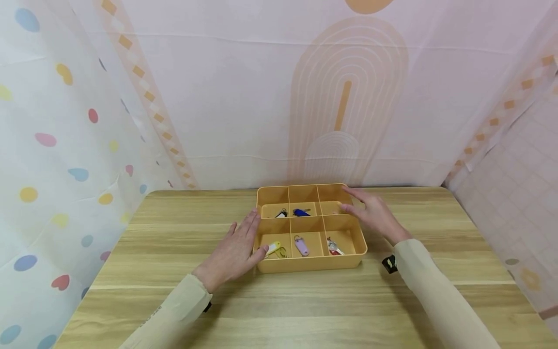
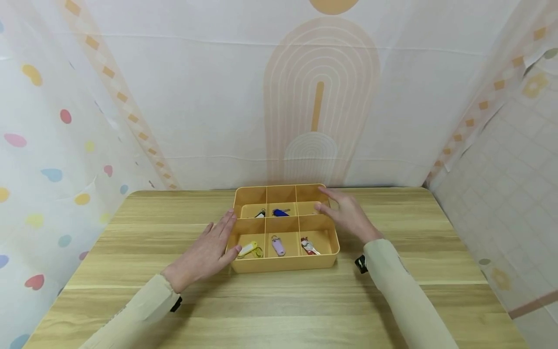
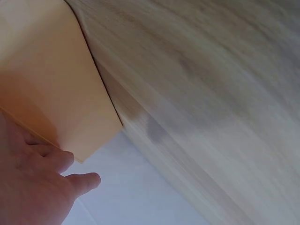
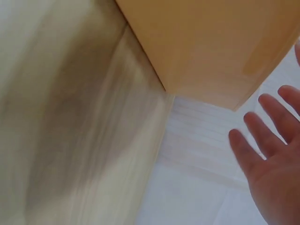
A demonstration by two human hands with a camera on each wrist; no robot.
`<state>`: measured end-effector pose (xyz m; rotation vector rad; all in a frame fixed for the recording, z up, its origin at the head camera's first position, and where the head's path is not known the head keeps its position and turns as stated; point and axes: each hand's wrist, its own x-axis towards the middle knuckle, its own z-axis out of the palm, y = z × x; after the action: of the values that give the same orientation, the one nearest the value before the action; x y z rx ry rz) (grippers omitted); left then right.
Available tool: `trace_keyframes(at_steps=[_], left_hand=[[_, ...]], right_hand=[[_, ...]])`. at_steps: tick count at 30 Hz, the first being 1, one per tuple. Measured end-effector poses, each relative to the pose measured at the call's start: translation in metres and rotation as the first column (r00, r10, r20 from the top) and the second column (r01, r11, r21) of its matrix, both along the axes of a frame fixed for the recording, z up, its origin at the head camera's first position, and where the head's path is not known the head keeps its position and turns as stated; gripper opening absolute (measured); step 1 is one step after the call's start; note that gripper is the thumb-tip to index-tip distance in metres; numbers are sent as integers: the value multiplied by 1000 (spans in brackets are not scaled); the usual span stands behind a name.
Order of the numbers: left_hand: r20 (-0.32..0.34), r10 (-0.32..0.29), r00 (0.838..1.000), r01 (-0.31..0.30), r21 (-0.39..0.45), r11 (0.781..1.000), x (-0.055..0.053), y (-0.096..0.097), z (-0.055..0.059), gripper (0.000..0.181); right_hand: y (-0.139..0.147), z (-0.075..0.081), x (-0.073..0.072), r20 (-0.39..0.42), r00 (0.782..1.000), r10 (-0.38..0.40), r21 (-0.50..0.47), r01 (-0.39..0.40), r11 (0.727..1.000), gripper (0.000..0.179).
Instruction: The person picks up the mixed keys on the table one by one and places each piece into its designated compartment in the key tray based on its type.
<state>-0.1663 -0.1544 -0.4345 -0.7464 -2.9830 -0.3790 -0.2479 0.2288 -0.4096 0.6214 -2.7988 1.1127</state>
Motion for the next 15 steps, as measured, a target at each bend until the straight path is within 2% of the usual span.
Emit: trace_keyframes(at_steps=[4, 15], left_hand=[[22, 7, 1000, -8, 27, 1000, -1, -3, 0, 86], [45, 35, 998, -41, 132, 990, 2, -16, 3, 89]], right_hand=[[5, -1, 9, 26, 1000, 8, -11, -8, 1000, 68], [13, 2, 42, -12, 1000, 8, -54, -8, 999, 64]])
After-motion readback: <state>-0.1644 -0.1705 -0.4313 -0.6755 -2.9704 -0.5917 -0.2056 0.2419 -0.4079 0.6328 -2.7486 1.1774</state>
